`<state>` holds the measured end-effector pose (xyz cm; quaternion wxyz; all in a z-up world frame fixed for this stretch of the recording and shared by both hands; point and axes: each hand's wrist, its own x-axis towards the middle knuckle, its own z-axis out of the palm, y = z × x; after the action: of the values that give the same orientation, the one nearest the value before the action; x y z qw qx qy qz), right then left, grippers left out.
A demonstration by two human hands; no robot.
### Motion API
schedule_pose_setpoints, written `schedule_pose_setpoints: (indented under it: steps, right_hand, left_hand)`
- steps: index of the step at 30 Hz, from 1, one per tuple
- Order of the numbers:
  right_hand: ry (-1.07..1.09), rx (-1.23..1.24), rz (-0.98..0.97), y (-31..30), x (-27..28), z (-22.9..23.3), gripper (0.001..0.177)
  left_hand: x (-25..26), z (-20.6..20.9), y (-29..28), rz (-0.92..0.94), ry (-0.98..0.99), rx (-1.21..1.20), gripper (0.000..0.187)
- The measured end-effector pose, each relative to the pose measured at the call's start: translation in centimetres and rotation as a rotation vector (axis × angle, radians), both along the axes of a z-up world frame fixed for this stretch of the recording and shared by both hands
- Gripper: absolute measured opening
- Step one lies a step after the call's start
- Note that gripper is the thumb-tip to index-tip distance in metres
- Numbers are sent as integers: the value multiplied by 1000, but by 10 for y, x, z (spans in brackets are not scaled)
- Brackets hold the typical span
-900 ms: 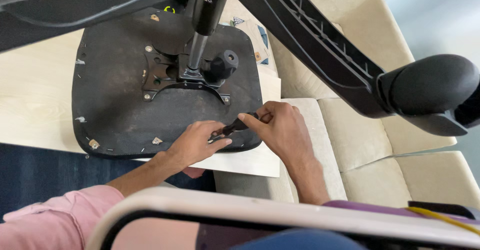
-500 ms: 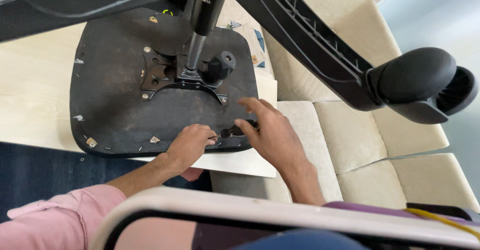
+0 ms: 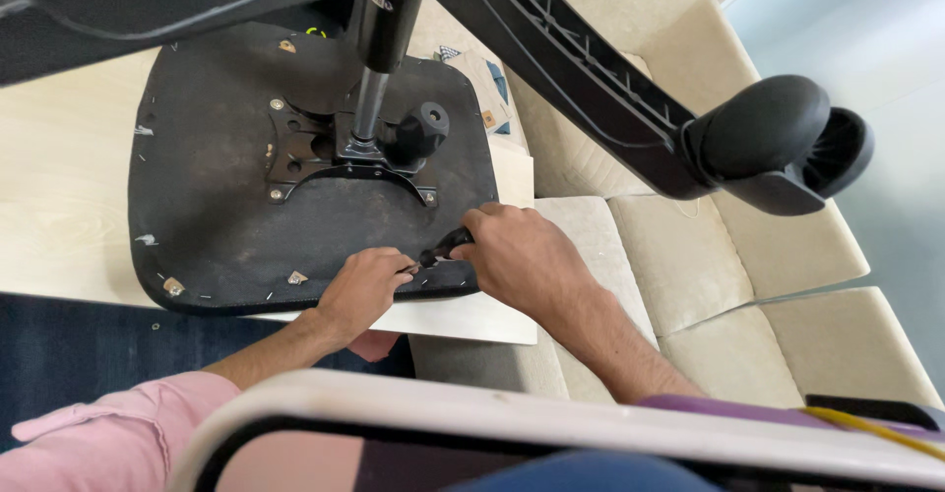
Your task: The person uses a screwdriver to tighten screws on the underside of an office chair, securing the seat to the base. The hands repeatedly turn the screwdriver to fasten multiple screws around the chair's central mounting plate.
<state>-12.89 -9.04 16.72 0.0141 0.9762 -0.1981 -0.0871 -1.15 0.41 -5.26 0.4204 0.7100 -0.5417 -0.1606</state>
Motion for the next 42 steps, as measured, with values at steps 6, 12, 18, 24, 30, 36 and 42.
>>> schedule_pose_setpoints:
  steps: [6, 12, 18, 24, 30, 36, 42]
  right_hand:
    - [-91, -47, 64, -14, 1, -20, 57]
    - [-163, -141, -27, -13, -2, -44, 63]
    - [-66, 67, -276, -10, 2, -30, 50]
    - [63, 48, 137, 0, -14, -13, 48]
    - [85, -39, 184, -3, 0, -11, 37]
    - [158, -91, 130, -10, 21, -16, 52]
    - [244, -121, -24, -32, 29, -32, 69]
  left_hand:
    - [-5, 4, 4, 23, 176, 147, 25]
    - [-8, -4, 3, 65, 3, 15, 24]
    - [-12, -4, -3, 62, -109, 61, 22]
    - [-12, -1, 2, 69, -107, -26, 20]
    - [-11, -3, 4, 61, 4, 38, 21]
    - [-10, -4, 7, 80, 47, -82, 23]
    - [-10, 5, 4, 76, 101, 73, 29]
